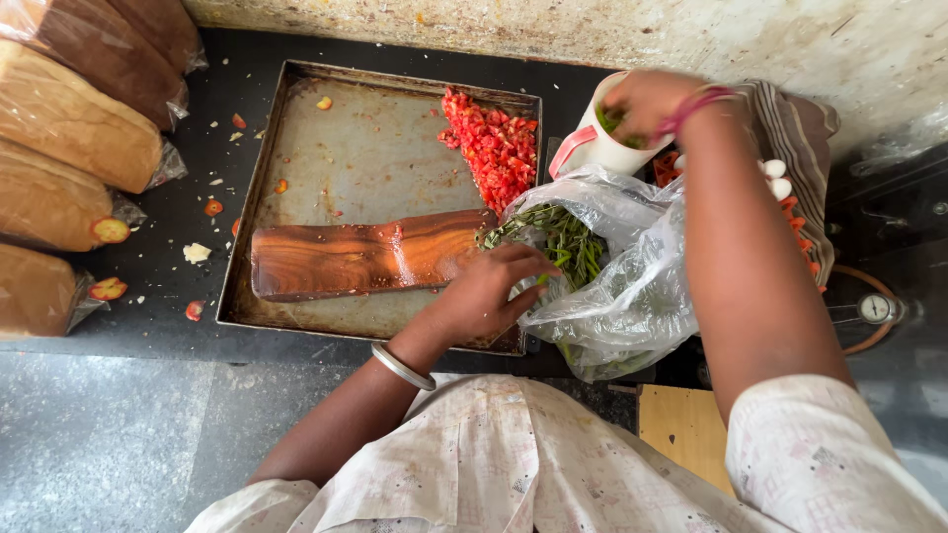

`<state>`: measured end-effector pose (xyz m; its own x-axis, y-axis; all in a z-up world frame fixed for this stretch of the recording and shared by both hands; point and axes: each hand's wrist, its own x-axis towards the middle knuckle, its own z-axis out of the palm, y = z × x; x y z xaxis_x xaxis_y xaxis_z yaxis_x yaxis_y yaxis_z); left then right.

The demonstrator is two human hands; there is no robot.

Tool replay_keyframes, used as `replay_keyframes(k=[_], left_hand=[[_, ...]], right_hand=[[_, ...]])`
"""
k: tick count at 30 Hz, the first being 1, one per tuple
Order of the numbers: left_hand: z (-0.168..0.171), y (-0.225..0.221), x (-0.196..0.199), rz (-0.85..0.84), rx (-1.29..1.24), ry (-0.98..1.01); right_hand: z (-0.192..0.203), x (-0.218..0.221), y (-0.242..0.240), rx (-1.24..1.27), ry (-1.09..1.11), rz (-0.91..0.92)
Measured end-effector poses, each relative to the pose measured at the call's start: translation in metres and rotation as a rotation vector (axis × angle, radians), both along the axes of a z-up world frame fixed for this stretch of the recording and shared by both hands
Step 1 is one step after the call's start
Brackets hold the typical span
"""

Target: The person dices green chilies on a wooden block with a large knife, starting by selecting chilies from a plastic bag and placing them on the block.

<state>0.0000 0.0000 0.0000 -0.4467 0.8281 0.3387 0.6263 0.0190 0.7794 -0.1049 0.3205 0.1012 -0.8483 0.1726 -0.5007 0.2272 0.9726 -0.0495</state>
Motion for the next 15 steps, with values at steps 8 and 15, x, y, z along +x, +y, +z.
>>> replay_keyframes(k=[8, 15], left_hand=[[0.009, -0.005, -0.020, 0.144, 0.057, 0.053], [0.007, -0.002, -0.043, 0.274, 0.050, -0.032]], right_hand=[[0.038, 0.075, 0.003, -0.112, 1.119, 0.110], [0.017, 0.142, -0.041, -0.297, 0.518, 0.037]])
